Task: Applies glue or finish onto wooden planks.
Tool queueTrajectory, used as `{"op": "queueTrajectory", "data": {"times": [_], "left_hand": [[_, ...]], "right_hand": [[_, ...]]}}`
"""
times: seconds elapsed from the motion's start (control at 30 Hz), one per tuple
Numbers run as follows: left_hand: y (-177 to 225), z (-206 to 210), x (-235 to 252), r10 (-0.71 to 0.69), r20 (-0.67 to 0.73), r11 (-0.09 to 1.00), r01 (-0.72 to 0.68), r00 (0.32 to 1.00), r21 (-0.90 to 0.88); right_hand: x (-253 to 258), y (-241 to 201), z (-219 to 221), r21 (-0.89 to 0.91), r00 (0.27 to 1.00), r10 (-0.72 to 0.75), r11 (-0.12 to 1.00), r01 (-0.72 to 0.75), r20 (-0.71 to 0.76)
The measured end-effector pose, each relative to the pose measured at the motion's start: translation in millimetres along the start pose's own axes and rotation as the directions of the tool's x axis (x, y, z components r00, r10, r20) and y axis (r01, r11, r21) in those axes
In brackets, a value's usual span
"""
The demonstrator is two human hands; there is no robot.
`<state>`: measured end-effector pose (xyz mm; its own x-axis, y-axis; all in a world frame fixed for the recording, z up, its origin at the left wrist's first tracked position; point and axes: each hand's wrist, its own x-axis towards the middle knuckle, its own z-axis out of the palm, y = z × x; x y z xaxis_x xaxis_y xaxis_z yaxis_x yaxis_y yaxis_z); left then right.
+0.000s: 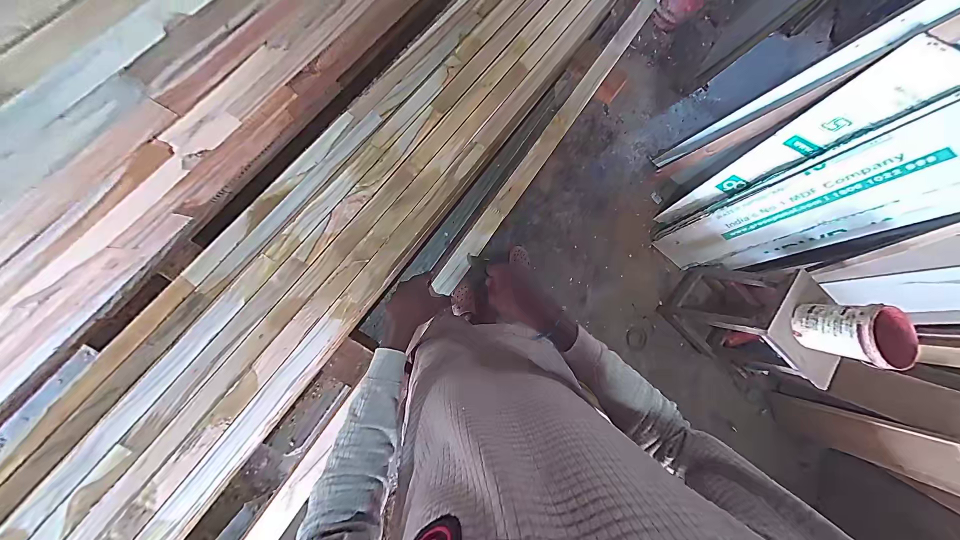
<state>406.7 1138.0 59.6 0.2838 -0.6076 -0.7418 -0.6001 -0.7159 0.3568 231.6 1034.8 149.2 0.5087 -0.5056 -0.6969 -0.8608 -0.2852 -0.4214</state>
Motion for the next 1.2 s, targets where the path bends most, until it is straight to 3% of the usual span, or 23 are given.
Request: {"op": "queueTrajectory", "data": {"times": [0.07,0.13,0.17,0.23,0.3,0.37,0.43,0.53,0.63,0.73,0.87,0.97,1.03,1.2], "left_hand": [[14,19,-11,-0.071,-0.133,0.992,0.084,0.989,0.095],[13,36,-7,-0.058,-0.232,0.987,0.091,0.971,0.136],[8,33,-4,-0.032,-0.196,0.990,0.058,0.980,0.128],[-4,12,5,0.059,0.009,0.998,-0.058,0.998,-0.022],[-17,0,19,0.158,0.177,0.969,-0.119,0.971,-0.215],[-18,-5,25,0.120,0.210,0.959,-0.060,0.970,-0.275],[-14,-8,25,0.055,0.183,0.970,-0.009,0.982,-0.245],[-16,-1,24,0.053,0.065,0.988,-0.042,0.996,-0.151],[-20,7,17,0.054,-0.030,0.994,-0.057,0.998,-0.099],[-10,14,7,-0.049,-0.106,0.998,0.045,0.993,-0.033],[13,24,-9,-0.142,-0.164,0.989,0.146,0.976,0.014],[16,33,-10,-0.129,-0.238,0.988,0.145,0.963,0.048],[16,35,-9,-0.136,-0.259,0.987,0.154,0.956,0.052],[13,35,-6,-0.150,-0.257,0.987,0.158,0.955,0.011]], "right_hand": [[5,34,-16,0.266,0.995,-0.046,0.962,0.067,-0.086],[1,54,-30,0.548,0.985,0.021,0.833,0.077,-0.171],[-3,58,-36,0.646,0.976,0.066,0.759,0.085,-0.206],[-6,66,-45,0.713,0.958,0.124,0.693,0.103,-0.260],[1,74,-49,0.625,0.943,0.119,0.773,0.108,-0.311],[24,81,-51,0.398,0.910,0.013,0.902,0.168,-0.415],[45,83,-49,0.164,0.844,-0.111,0.960,0.229,-0.525],[69,85,-32,0.027,0.788,-0.186,0.968,0.249,-0.587],[96,103,8,0.004,0.816,-0.130,0.987,0.160,-0.563],[96,114,28,0.007,0.832,-0.037,0.999,0.049,-0.553],[72,94,-14,0.028,0.794,0.026,1.000,-0.012,-0.607],[79,67,-62,-0.028,0.841,0.076,0.994,-0.108,-0.535],[83,42,-72,-0.077,0.884,0.132,0.980,-0.185,-0.448],[33,18,-9,-0.144,0.919,-0.031,0.989,-0.028,-0.393]]}}
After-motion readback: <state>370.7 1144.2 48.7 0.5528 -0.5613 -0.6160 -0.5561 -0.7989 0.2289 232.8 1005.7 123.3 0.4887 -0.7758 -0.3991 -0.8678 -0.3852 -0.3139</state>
